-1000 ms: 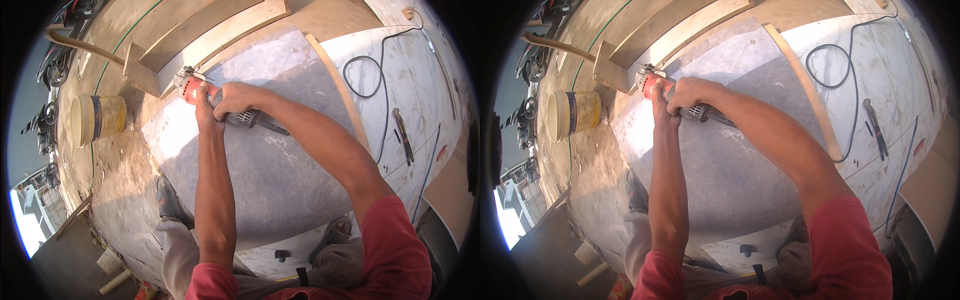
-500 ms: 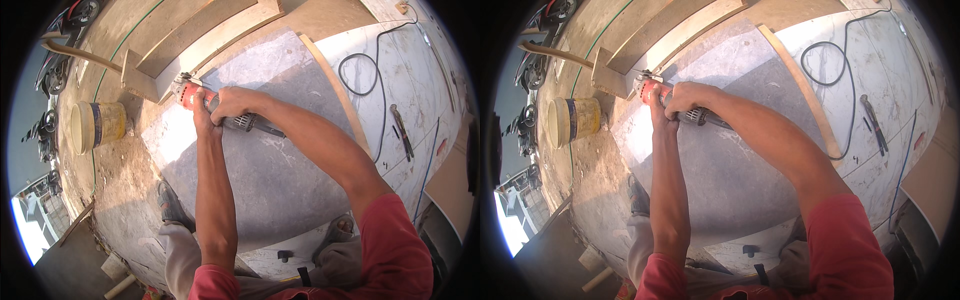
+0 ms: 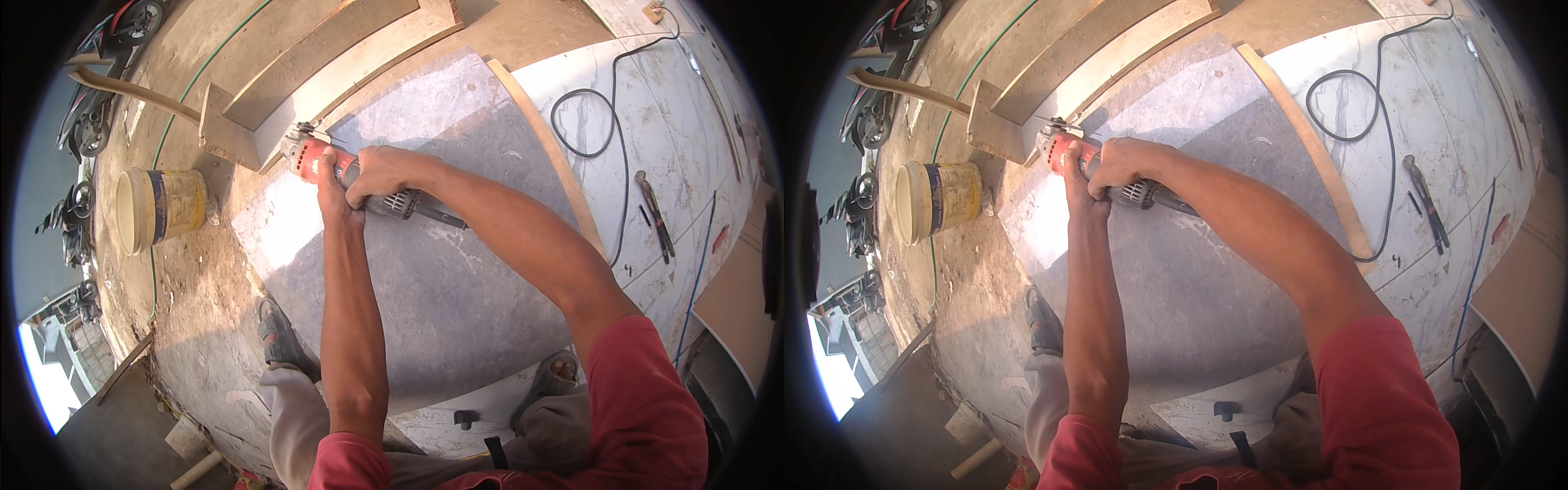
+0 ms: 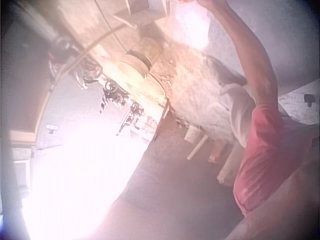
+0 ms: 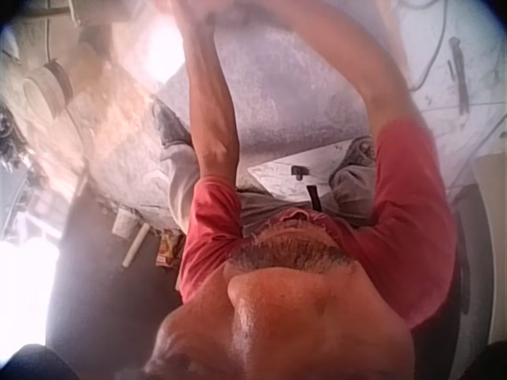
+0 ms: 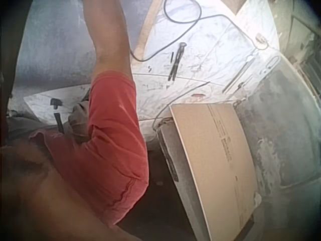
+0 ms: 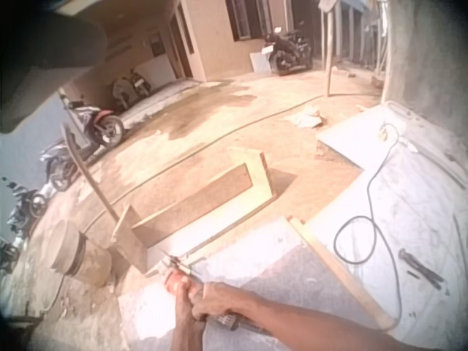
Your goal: The person uses an angle grinder to cut along the edge of a tile and then lifts the tile to check the progress.
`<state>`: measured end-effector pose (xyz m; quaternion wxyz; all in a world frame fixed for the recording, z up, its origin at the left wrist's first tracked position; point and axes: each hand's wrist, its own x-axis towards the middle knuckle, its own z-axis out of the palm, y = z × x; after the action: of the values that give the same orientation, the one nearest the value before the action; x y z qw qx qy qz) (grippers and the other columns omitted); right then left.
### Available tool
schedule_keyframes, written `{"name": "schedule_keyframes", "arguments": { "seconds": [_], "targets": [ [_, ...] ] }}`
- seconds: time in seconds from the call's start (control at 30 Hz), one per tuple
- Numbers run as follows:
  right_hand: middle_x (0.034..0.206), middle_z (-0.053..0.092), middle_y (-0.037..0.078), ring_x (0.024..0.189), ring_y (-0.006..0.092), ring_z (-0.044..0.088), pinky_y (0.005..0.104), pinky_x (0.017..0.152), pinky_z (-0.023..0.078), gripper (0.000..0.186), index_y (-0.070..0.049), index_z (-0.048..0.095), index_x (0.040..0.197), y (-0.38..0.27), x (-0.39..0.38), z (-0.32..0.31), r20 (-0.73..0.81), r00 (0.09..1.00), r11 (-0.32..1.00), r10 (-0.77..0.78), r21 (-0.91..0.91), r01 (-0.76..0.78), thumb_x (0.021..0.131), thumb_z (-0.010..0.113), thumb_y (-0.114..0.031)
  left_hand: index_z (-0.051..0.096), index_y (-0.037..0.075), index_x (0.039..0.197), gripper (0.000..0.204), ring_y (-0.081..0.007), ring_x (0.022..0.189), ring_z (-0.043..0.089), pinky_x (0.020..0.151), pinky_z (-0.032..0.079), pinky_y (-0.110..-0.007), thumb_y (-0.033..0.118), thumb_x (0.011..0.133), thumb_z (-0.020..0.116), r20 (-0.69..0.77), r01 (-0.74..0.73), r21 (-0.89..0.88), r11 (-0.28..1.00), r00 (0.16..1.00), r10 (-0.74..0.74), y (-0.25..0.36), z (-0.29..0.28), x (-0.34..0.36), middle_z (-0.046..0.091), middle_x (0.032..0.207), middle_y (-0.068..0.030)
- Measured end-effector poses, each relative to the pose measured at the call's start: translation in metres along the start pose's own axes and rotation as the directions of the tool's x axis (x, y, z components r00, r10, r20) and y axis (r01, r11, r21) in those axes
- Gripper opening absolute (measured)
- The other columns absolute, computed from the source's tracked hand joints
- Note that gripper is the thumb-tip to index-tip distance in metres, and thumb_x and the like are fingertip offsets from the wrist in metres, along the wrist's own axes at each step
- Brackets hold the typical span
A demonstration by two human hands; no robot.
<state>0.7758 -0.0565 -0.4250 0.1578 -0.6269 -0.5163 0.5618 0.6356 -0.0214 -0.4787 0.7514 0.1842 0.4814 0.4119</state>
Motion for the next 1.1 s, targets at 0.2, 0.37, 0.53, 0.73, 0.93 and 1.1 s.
{"name": "schedule_keyframes", "arguments": {
  "seconds": [0.2,0.37,0.53,0.73,0.93,1.1],
  "targets": [
    [0.075,0.068,0.022,0.066,0.0283,0.066,0.0375,0.06,0.051,0.046,0.009,0.067,0.078,-0.0021,-0.0025,0.0,0.025,1.0,1.0,0.005,0.012,-0.006,0.057,0.075,-0.031,0.057,0.009,0.105,0.026,-0.0167,0.075,0.064,0.067,0.055,-0.033,0.029,0.092,0.065,-0.001,-0.026,-0.014,1.0,1.0,0.026,-0.0011,0.0005,-0.0039,0.063,0.088,-0.0039],
    [0.074,0.068,0.022,0.065,0.0269,0.065,0.0367,0.059,0.05,0.046,0.009,0.067,0.079,0.0008,-0.001,0.0027,0.025,1.0,1.0,0.0,0.017,0.0,0.057,0.075,-0.031,0.057,0.009,0.104,0.025,-0.0165,0.075,0.064,0.067,0.054,-0.033,0.029,0.092,0.065,-0.014,-0.015,-0.007,1.0,1.0,0.015,-0.0019,0.0032,-0.0073,0.062,0.088,-0.0036],
    [0.074,0.068,0.021,0.063,0.0259,0.065,0.0362,0.057,0.05,0.045,0.008,0.066,0.078,0.0004,-0.002,0.0031,-0.03,0.999,1.0,-0.018,-0.003,0.018,0.057,0.074,-0.03,0.056,0.008,0.104,0.026,-0.0162,0.075,0.064,0.067,0.054,-0.033,0.03,0.092,0.064,0.005,-0.028,0.009,1.0,1.0,0.028,0.0007,0.0024,-0.0069,0.062,0.087,-0.0036],
    [0.075,0.068,0.02,0.064,0.026,0.065,0.0363,0.058,0.05,0.045,0.008,0.066,0.079,-0.0012,-0.0029,0.0007,0.031,0.999,0.999,0.008,0.035,-0.009,0.057,0.075,-0.03,0.056,0.009,0.104,0.026,-0.0156,0.075,0.063,0.067,0.054,-0.033,0.03,0.092,0.064,-0.013,-0.014,-0.017,1.0,1.0,0.014,-0.0022,0.0009,-0.0052,0.062,0.087,-0.0031],
    [0.083,0.069,0.023,0.07,0.0274,0.067,0.0353,0.06,0.051,0.063,0.014,0.062,0.098,0.0003,-0.0024,0.0011,0.019,1.0,1.0,0.016,0.015,-0.016,0.056,0.075,-0.031,0.056,0.009,0.103,0.026,-0.016,0.076,0.064,0.068,0.054,-0.034,0.03,0.092,0.066,-0.002,-0.007,-0.011,1.0,1.0,0.007,-0.0037,-0.0016,-0.0023,0.062,0.088,-0.0037],
    [0.086,0.068,0.025,0.073,0.0294,0.067,0.0352,0.063,0.052,0.068,0.015,0.059,0.104,0.0005,-0.0019,0.003,0.042,0.999,1.0,-0.003,0.0,0.004,0.057,0.075,-0.031,0.056,0.009,0.103,0.025,-0.0156,0.076,0.064,0.067,0.054,-0.033,0.029,0.091,0.066,-0.012,-0.024,-0.015,1.0,1.0,0.024,-0.0033,-0.0012,-0.0075,0.062,0.088,-0.0032]
  ]
}}
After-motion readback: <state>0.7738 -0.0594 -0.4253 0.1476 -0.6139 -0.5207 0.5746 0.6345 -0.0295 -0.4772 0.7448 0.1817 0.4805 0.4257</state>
